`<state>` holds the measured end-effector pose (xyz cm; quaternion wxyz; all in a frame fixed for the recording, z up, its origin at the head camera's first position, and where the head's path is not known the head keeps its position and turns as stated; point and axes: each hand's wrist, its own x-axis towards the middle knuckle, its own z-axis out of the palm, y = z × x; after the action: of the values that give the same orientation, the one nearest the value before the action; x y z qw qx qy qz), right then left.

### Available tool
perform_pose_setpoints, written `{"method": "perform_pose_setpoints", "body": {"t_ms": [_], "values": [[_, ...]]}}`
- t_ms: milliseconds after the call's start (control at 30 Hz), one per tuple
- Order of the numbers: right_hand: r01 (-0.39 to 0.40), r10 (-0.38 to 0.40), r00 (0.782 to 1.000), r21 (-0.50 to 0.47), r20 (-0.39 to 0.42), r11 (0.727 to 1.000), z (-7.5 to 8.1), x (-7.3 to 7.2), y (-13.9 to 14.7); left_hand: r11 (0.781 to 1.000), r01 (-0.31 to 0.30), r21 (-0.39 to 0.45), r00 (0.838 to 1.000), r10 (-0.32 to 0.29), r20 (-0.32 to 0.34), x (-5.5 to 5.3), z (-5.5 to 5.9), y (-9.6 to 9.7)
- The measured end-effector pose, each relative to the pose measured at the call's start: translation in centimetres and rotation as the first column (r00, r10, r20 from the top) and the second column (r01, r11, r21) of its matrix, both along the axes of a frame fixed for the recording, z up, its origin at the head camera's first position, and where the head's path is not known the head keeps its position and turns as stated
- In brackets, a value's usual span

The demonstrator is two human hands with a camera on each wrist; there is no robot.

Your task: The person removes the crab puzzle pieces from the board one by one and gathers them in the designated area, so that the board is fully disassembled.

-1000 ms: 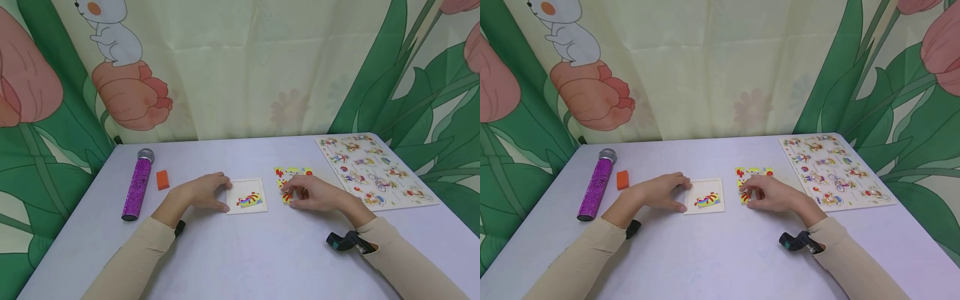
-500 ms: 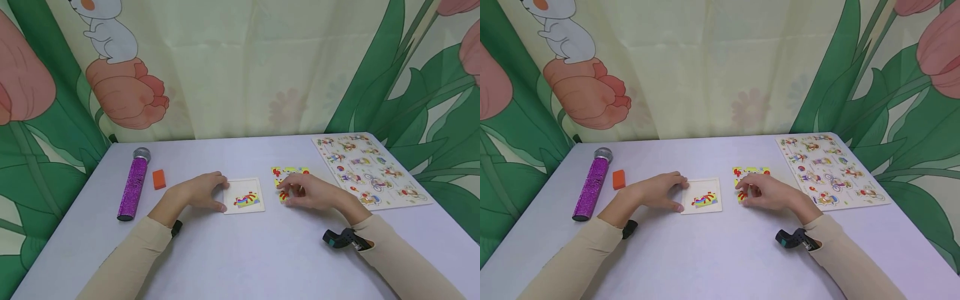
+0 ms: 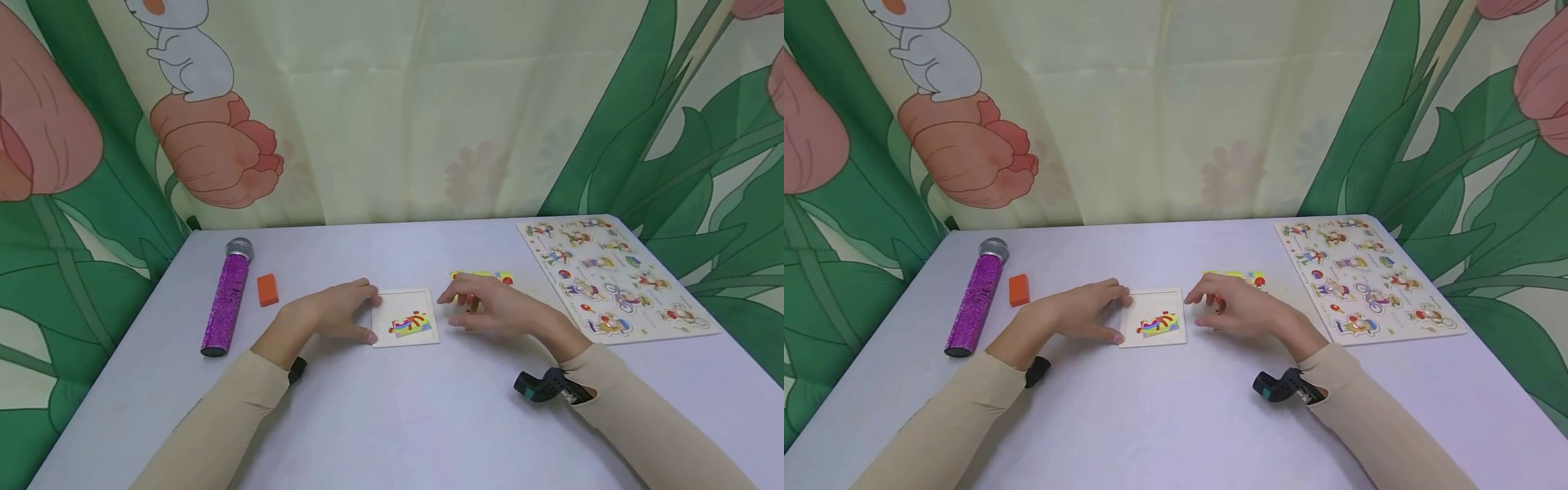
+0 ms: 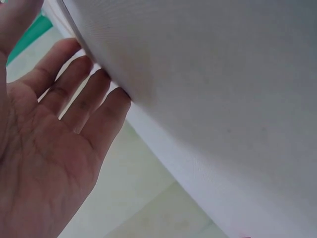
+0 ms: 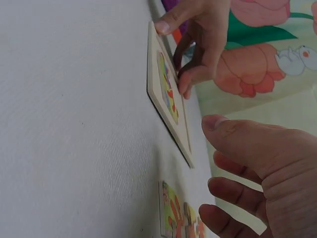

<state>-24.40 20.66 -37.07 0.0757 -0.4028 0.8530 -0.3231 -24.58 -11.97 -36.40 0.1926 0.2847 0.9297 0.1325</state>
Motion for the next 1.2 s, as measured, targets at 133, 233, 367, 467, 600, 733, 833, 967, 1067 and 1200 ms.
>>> {"method": "perform_pose_setpoints", "body": {"t_ms": [133,233,367,467,600,733,833,967,1067,1200], "values": [[-0.017,0.017,1.0,0.005,0.0,1.0,0.2,0.0,-1.0,1.0,-0.005,-0.004,1.0,0.005,0.007,0.0,0.1,0.0],[-0.024,0.024,1.0,0.021,-0.001,0.999,0.3,0.0,-1.8,1.0,-0.013,-0.007,1.0,0.013,0.005,0.0,0.2,-0.1],[-0.051,0.051,0.999,0.028,0.014,0.998,0.4,-0.1,-3.1,1.0,-0.013,-0.004,1.0,0.013,0.0,0.0,0.2,-0.3],[-0.079,0.078,0.997,0.027,0.028,0.997,0.3,-0.2,-3.9,1.0,0.003,0.003,1.0,-0.003,0.001,-0.1,0.1,-0.3],[-0.098,0.097,0.994,0.025,0.047,0.995,0.1,-0.3,-4.6,1.0,0.018,-0.004,1.0,-0.018,0.0,-0.2,0.1,-0.2],[-0.111,0.11,0.992,0.017,0.057,0.994,-0.1,-0.3,-5.3,1.0,0.011,-0.017,1.0,-0.011,0.001,-0.3,0.1,-0.1],[-0.138,0.138,0.989,0.007,0.053,0.99,-0.2,-0.3,-6.0,1.0,-0.003,-0.021,1.0,0.003,0.007,-0.2,0.2,-0.1],[-0.145,0.143,0.989,0.044,0.039,0.988,-0.5,-0.4,-6.6,1.0,-0.01,-0.014,1.0,0.01,0.013,-0.1,0.2,-0.3],[-0.127,0.124,0.992,0.083,0.036,0.988,-0.7,-0.4,-6.5,1.0,0.001,-0.004,1.0,-0.001,0.007,-0.2,0.2,-0.2],[-0.12,0.116,0.992,0.107,0.042,0.987,-0.9,-0.4,-6.5,1.0,0.014,0.005,1.0,-0.014,0.003,-0.2,0.3,-0.1]]}}
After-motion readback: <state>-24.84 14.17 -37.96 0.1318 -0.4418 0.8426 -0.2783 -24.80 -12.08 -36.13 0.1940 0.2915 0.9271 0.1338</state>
